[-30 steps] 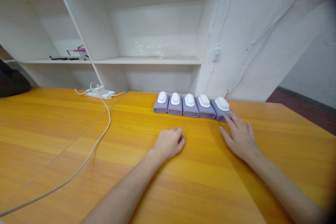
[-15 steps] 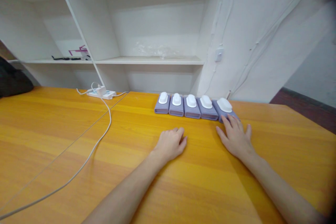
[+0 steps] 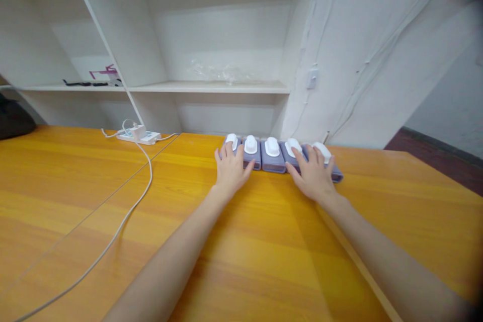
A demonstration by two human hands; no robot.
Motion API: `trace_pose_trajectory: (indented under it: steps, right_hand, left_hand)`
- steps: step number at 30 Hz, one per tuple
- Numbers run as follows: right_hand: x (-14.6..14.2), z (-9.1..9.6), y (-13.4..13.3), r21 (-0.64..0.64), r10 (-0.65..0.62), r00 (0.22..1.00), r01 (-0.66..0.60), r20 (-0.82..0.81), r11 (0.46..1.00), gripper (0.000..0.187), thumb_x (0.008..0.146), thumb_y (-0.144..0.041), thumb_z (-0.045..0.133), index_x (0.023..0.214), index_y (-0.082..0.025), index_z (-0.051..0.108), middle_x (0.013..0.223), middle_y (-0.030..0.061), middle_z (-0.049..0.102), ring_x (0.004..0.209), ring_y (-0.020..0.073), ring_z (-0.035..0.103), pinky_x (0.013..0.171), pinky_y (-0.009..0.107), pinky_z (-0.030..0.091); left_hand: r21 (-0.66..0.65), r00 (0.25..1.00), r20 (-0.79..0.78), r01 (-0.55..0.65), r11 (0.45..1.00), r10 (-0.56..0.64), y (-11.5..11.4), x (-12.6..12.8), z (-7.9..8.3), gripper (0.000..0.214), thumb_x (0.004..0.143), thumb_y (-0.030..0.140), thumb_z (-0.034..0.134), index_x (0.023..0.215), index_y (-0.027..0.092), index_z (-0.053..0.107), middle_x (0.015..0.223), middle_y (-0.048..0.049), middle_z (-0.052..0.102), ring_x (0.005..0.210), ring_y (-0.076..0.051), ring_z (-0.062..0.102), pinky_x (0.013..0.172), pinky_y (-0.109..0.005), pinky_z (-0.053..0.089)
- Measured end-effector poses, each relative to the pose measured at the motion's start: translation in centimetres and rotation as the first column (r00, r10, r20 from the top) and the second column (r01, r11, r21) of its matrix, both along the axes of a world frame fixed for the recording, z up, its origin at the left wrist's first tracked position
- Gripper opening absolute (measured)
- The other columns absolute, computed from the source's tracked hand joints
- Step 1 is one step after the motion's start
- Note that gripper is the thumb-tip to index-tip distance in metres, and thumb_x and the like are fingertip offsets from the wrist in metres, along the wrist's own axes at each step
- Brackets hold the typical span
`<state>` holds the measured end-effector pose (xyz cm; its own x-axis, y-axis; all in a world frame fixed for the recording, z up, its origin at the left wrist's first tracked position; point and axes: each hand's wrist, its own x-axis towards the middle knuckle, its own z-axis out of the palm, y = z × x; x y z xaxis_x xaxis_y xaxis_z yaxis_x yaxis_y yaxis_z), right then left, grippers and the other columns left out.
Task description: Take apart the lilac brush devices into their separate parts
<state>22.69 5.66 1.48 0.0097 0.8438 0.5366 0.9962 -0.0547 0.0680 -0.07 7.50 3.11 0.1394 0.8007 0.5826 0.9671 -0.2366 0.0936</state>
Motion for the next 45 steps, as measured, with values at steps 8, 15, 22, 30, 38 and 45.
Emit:
trace_pose_trajectory:
  steps: [8, 15, 22, 30, 38, 45]
  right_hand:
    - [-1.5, 1.2, 3.8, -0.196, -0.132, 0.987, 0.112, -0.093, 0.974, 0.079, 0.077, -0.080, 0.025, 0.140, -0.035, 0.037, 0.152, 0.0120, 0.017, 0.135, 0.0453, 0.009, 0.094, 0.075, 0.004]
    - [-2.0, 1.9, 5.0, -0.102, 0.018, 1.000, -0.016, 0.017, 0.995, 0.077, 0.080, -0.076, 0.024, 0.141, -0.030, 0.036, 0.152, 0.0126, 0.021, 0.137, 0.0398, 0.008, 0.099, 0.071, -0.001]
    - [-0.7, 2.2, 6.8, -0.263, -0.010, 1.000, 0.005, -0.015, 0.965, 0.079, 0.074, -0.083, 0.022, 0.134, -0.037, 0.046, 0.150, 0.0097, 0.025, 0.131, 0.0457, 0.021, 0.093, 0.077, 0.002]
    - [0.0, 1.9, 7.2, -0.370, -0.046, 0.996, 0.013, -0.081, 0.929, 0.080, 0.071, -0.086, 0.021, 0.127, -0.039, 0.053, 0.148, 0.0090, 0.027, 0.123, 0.0465, 0.035, 0.090, 0.079, 0.008]
    - [-0.3, 2.3, 6.6, -0.428, -0.067, 0.993, 0.019, -0.098, 0.904, 0.076, 0.072, -0.085, 0.022, 0.128, -0.042, 0.052, 0.149, 0.0067, 0.026, 0.124, 0.0468, 0.035, 0.089, 0.078, 0.017]
    - [-0.6, 2.7, 4.2, -0.420, -0.044, 0.996, 0.009, -0.073, 0.908, 0.079, 0.071, -0.086, 0.023, 0.126, -0.039, 0.056, 0.147, 0.0081, 0.029, 0.118, 0.0469, 0.041, 0.087, 0.074, 0.026]
  left_hand:
    - [-0.223, 0.989, 0.047, -0.124, 0.967, 0.138, 2.7, 2.3, 1.5, 0.074, 0.076, 0.072, 0.045, 0.139, 0.035, 0.036, 0.154, -0.0107, 0.017, 0.140, -0.042, 0.005, 0.103, -0.067, 0.014]
    - [-0.126, 0.991, 0.063, -0.113, 0.986, 0.122, 4.1, 2.9, 0.3, 0.081, 0.075, 0.080, 0.034, 0.141, 0.034, 0.034, 0.155, -0.0110, 0.015, 0.141, -0.039, 0.003, 0.106, -0.065, 0.009]
    - [-0.208, 0.996, 0.051, -0.057, 0.976, 0.069, 6.7, 2.6, -0.2, 0.071, 0.077, 0.076, 0.034, 0.137, 0.039, 0.039, 0.151, -0.0087, 0.026, 0.139, -0.042, 0.010, 0.099, -0.072, 0.015]
    - [-0.233, 0.998, 0.041, -0.039, 0.972, 0.050, 6.8, 2.6, -0.8, 0.064, 0.081, 0.070, 0.036, 0.138, 0.040, 0.036, 0.149, -0.0065, 0.030, 0.137, -0.039, 0.015, 0.098, -0.070, 0.022]
    - [-0.247, 0.998, 0.037, -0.034, 0.968, 0.044, 5.4, 2.5, -0.6, 0.063, 0.081, 0.068, 0.038, 0.138, 0.040, 0.036, 0.149, -0.0059, 0.030, 0.137, -0.038, 0.017, 0.099, -0.069, 0.023]
    - [-0.242, 0.998, 0.041, -0.039, 0.970, 0.051, 2.8, 2.4, -0.4, 0.064, 0.082, 0.068, 0.038, 0.139, 0.039, 0.036, 0.149, -0.0071, 0.030, 0.137, -0.038, 0.017, 0.099, -0.067, 0.023]
